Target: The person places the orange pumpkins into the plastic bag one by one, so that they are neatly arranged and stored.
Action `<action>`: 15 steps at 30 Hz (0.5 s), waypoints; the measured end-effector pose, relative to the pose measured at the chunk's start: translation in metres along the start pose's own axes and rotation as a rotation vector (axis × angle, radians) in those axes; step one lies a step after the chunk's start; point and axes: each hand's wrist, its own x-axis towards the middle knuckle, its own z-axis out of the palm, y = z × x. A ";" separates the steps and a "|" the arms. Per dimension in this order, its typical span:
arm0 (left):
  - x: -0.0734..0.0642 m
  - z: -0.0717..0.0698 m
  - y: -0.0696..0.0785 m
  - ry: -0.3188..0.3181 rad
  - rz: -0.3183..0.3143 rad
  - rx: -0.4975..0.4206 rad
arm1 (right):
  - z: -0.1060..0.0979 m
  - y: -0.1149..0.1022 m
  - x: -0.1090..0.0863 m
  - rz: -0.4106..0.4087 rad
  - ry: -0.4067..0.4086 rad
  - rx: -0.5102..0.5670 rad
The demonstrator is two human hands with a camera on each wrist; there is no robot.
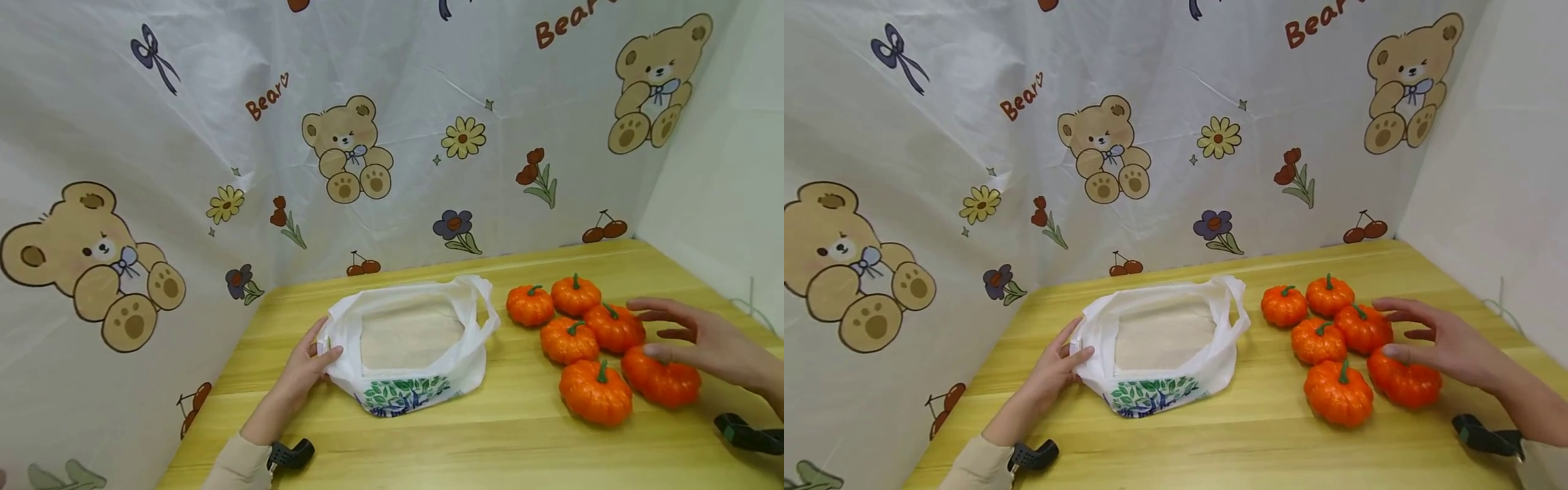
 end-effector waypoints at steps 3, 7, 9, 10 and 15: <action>-0.001 -0.001 0.002 -0.007 0.006 -0.016 | -0.002 0.001 0.001 0.004 0.012 -0.011; 0.000 -0.001 0.002 -0.007 0.013 -0.031 | -0.005 0.004 -0.001 0.031 -0.008 -0.030; 0.000 0.000 0.002 -0.012 0.019 -0.043 | -0.007 0.008 -0.003 0.043 -0.046 -0.035; 0.001 0.000 0.001 -0.014 0.023 -0.049 | -0.007 0.010 -0.005 0.054 -0.069 -0.032; 0.003 0.001 -0.003 -0.036 0.026 -0.096 | -0.008 0.024 -0.011 0.063 -0.228 0.025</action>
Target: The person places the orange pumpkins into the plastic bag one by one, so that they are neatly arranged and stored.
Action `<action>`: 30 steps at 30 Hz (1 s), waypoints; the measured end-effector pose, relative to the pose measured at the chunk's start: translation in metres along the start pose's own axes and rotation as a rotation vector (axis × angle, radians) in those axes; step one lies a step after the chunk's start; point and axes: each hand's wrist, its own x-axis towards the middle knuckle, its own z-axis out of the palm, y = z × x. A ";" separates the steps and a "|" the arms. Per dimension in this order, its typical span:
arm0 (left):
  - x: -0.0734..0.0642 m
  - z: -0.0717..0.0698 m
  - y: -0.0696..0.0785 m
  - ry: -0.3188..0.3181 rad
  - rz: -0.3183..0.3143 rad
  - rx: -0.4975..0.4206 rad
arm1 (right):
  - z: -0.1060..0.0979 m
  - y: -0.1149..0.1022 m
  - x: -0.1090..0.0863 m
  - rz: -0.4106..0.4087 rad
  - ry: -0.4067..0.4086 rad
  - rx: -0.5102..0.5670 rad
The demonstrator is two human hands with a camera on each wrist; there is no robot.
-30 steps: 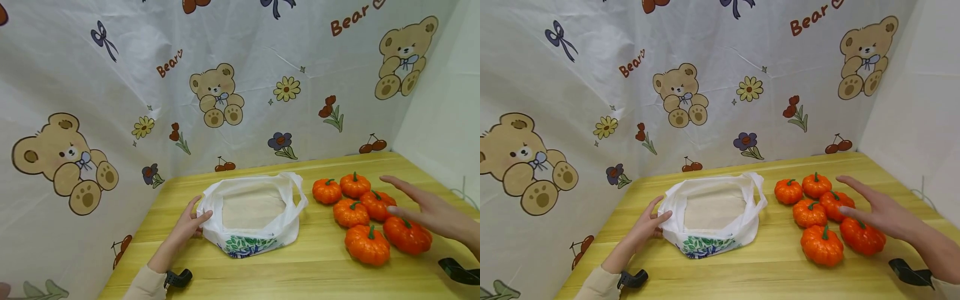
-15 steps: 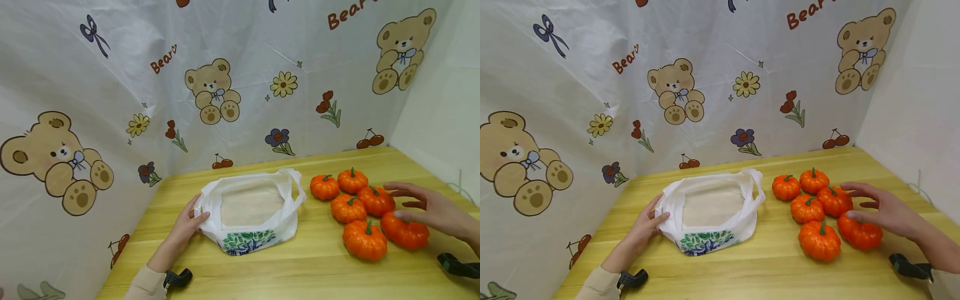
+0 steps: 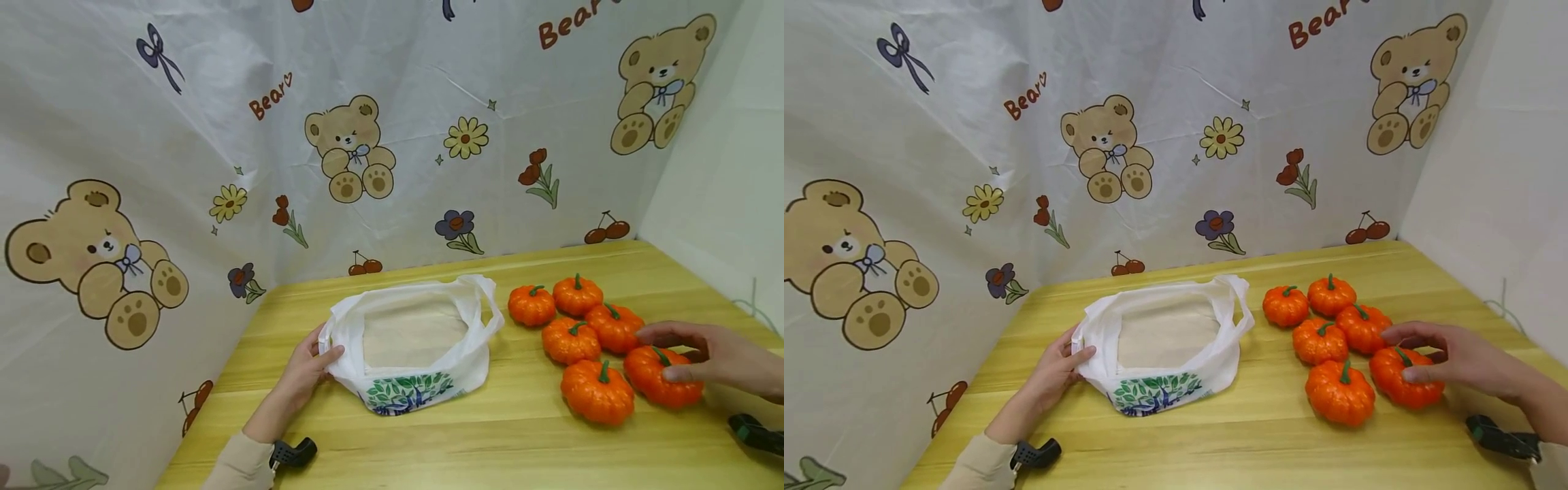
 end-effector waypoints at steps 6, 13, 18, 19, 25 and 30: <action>0.000 0.001 -0.002 0.001 -0.015 -0.038 | -0.002 0.018 -0.004 -0.090 -0.084 0.028; 0.000 0.002 -0.002 0.009 -0.035 -0.087 | 0.000 0.031 -0.007 -0.233 -0.137 0.055; 0.000 0.003 -0.003 0.010 -0.053 -0.110 | 0.000 0.035 -0.006 -0.297 -0.143 0.070; 0.000 0.003 -0.003 0.013 -0.056 -0.109 | 0.001 0.035 -0.006 -0.303 -0.142 0.071; 0.002 0.004 -0.004 0.048 -0.077 -0.103 | 0.000 0.031 -0.006 -0.283 -0.150 0.082; 0.003 0.005 -0.004 0.062 -0.084 -0.095 | -0.002 0.029 -0.005 -0.285 -0.161 0.091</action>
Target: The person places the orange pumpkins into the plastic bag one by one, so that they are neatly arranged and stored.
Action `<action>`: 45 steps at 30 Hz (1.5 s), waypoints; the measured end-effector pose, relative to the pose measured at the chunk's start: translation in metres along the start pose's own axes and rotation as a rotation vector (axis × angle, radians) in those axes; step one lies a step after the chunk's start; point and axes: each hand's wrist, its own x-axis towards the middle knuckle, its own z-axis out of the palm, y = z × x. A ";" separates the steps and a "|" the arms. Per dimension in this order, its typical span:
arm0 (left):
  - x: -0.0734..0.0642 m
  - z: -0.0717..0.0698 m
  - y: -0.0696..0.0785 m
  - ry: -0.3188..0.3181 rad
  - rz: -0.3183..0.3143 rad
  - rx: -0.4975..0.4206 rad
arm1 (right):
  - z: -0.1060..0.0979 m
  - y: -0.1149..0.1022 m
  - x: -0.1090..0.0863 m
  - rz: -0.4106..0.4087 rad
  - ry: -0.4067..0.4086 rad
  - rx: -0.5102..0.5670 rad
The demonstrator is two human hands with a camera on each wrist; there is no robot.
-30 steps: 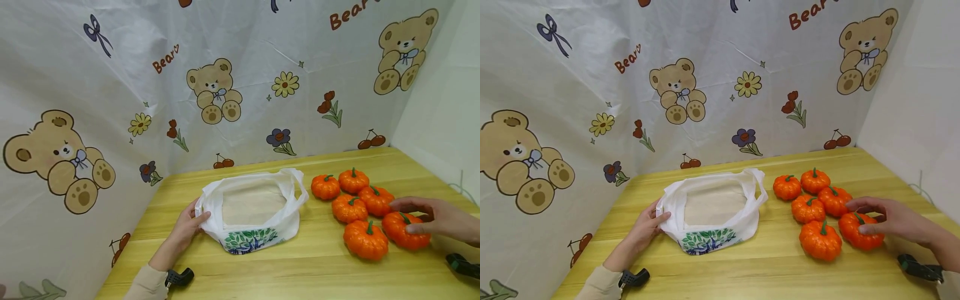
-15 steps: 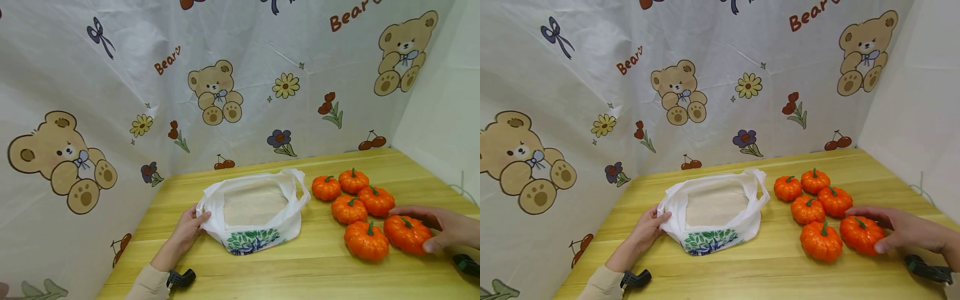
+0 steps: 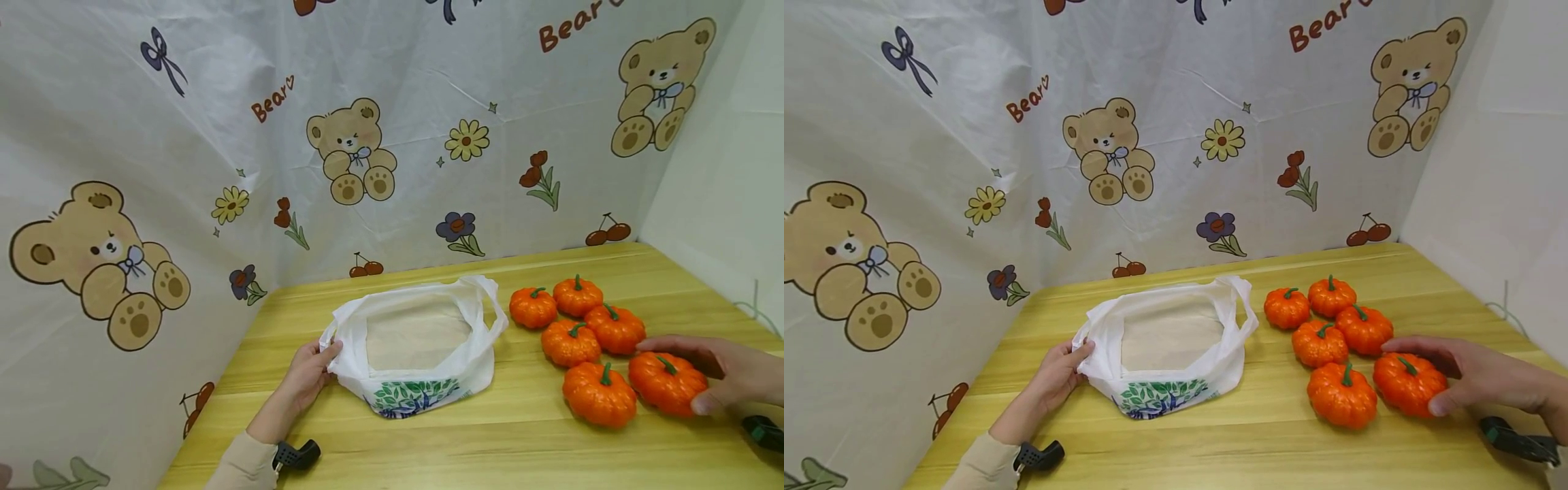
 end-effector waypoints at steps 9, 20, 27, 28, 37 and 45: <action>0.001 0.002 0.002 0.013 0.004 -0.006 | -0.010 -0.009 0.003 0.010 0.026 0.017; -0.001 0.002 0.003 0.012 0.021 0.022 | -0.020 -0.050 0.036 0.129 0.066 0.062; -0.001 0.004 0.003 0.021 0.044 0.005 | -0.023 -0.083 0.082 0.073 0.085 0.141; -0.001 0.004 0.003 0.019 0.048 0.001 | -0.022 -0.087 0.088 0.065 0.078 0.146; 0.000 0.006 0.002 0.002 0.070 -0.022 | -0.014 -0.100 0.133 0.010 0.013 0.169; 0.001 0.005 0.002 -0.027 0.063 -0.053 | 0.000 -0.107 0.158 0.052 -0.037 0.210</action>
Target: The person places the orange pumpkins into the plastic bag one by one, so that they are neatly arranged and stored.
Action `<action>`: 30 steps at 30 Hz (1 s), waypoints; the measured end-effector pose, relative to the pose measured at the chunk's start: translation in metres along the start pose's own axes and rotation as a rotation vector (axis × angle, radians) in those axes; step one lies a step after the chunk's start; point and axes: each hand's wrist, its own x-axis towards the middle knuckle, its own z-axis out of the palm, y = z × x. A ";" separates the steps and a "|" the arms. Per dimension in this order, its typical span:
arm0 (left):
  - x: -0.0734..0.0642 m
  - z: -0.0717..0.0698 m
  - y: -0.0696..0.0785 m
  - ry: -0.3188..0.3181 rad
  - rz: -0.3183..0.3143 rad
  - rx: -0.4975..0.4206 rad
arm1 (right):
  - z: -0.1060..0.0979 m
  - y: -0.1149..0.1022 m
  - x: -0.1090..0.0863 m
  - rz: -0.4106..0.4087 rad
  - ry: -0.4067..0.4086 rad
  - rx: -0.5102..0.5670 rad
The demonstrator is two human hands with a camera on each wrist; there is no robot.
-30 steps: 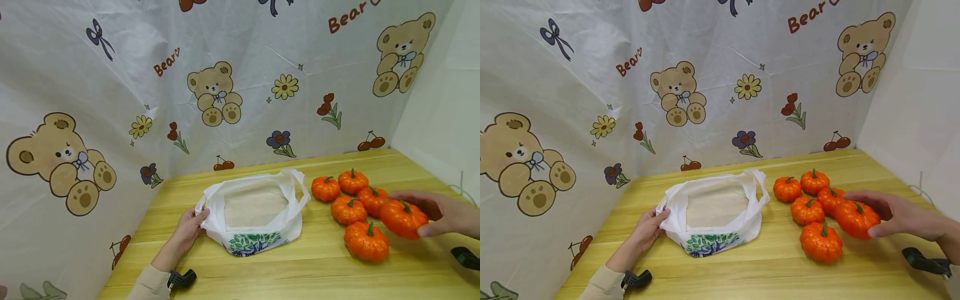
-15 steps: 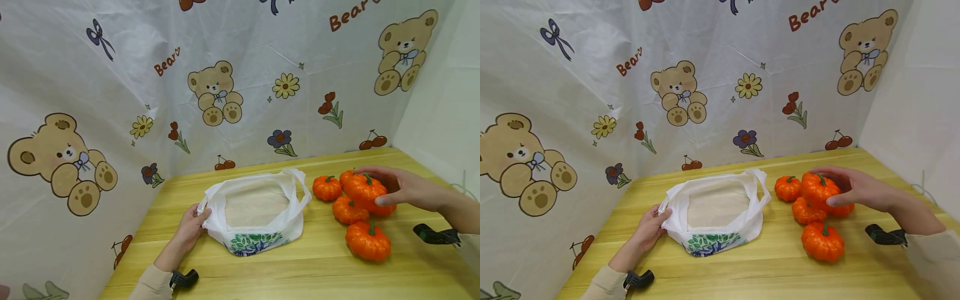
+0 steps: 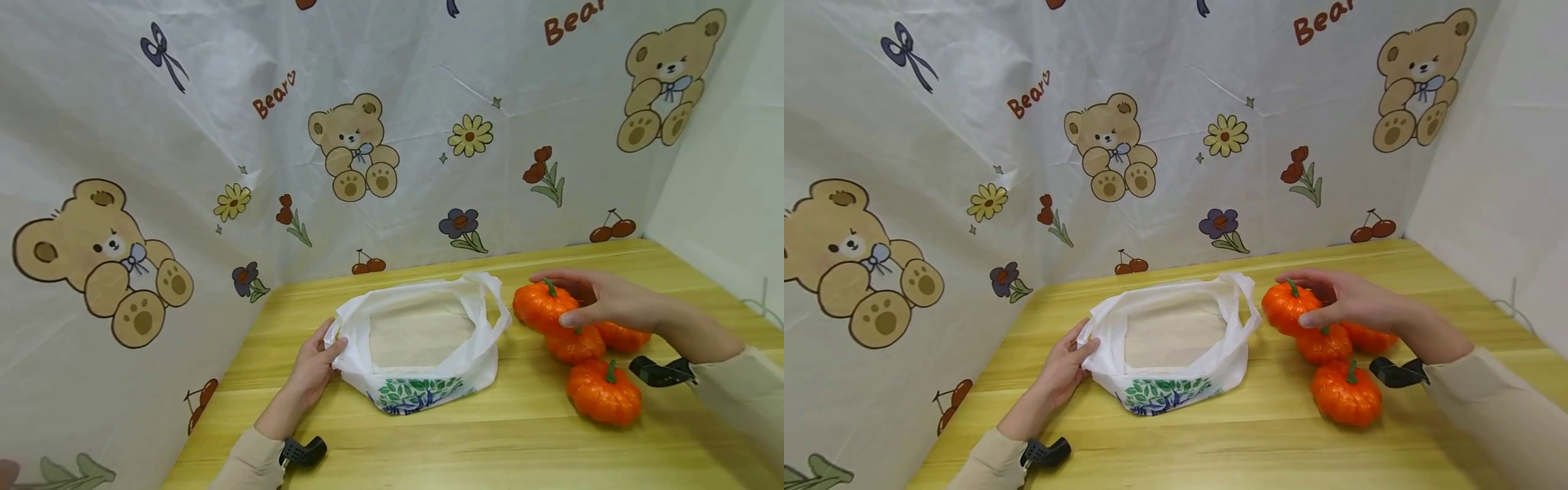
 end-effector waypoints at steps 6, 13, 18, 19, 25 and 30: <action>0.001 -0.001 0.000 0.000 0.006 0.004 | 0.010 -0.016 0.020 0.065 0.003 0.024; 0.002 0.001 -0.002 -0.011 0.021 -0.012 | 0.019 -0.031 0.045 0.087 -0.042 0.048; 0.002 0.002 -0.003 -0.019 0.019 -0.017 | 0.022 -0.042 0.063 0.094 -0.061 0.034; 0.002 0.002 -0.003 -0.017 0.018 -0.020 | 0.023 -0.044 0.067 0.094 -0.065 0.031; 0.002 0.003 -0.002 -0.016 0.020 -0.013 | 0.029 -0.055 0.085 0.125 -0.074 -0.013; 0.001 0.004 -0.001 -0.029 0.023 -0.013 | 0.037 -0.053 0.103 0.130 -0.093 0.020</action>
